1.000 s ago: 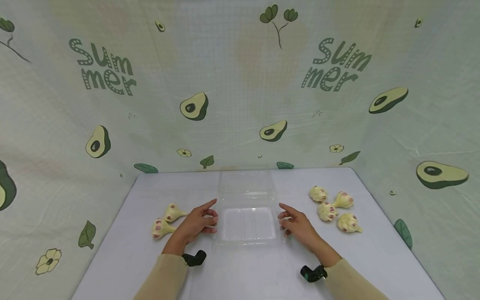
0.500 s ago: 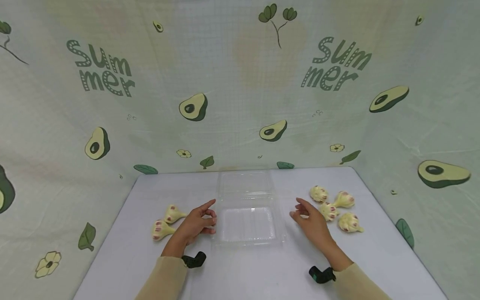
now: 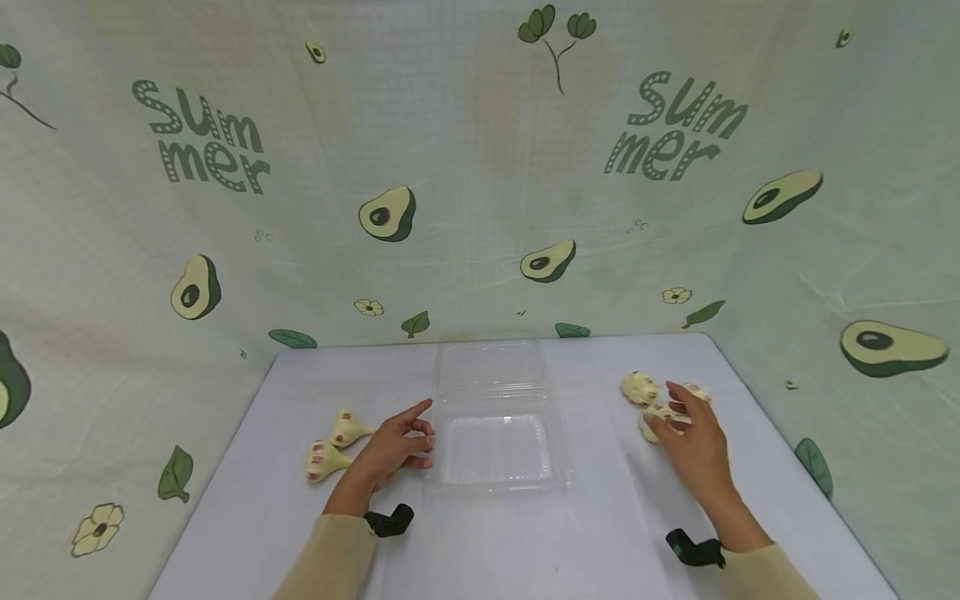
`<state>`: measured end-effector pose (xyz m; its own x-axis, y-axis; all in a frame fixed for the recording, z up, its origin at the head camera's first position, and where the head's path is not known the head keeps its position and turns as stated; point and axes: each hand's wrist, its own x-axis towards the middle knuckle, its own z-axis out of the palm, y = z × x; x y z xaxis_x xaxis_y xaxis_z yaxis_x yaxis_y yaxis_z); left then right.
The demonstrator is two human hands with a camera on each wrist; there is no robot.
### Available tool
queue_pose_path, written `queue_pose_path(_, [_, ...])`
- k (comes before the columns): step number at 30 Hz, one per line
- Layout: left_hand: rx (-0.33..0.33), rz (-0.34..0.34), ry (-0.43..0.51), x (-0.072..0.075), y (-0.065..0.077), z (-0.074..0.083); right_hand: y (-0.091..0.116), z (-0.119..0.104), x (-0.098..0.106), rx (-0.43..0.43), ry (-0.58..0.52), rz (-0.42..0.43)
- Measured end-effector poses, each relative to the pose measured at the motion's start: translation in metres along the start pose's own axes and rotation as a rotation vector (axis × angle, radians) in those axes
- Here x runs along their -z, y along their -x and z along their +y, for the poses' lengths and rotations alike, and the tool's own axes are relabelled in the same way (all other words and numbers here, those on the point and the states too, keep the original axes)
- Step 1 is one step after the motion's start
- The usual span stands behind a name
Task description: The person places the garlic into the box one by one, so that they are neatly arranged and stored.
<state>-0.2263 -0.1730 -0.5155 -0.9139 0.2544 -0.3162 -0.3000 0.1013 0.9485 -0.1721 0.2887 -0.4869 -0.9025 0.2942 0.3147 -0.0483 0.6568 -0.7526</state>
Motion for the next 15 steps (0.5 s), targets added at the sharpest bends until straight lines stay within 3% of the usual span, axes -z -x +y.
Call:
queue_pose_path(8, [-0.006, -0.003, 0.000, -0.001, -0.001, 0.001, 0.001, 0.032, 0.036, -0.008, 0.193, -0.051])
queue_pose_path(15, [0.004, 0.009, -0.002, -0.001, -0.001, -0.001, 0.002, 0.064, 0.049, -0.064, 0.238, -0.180])
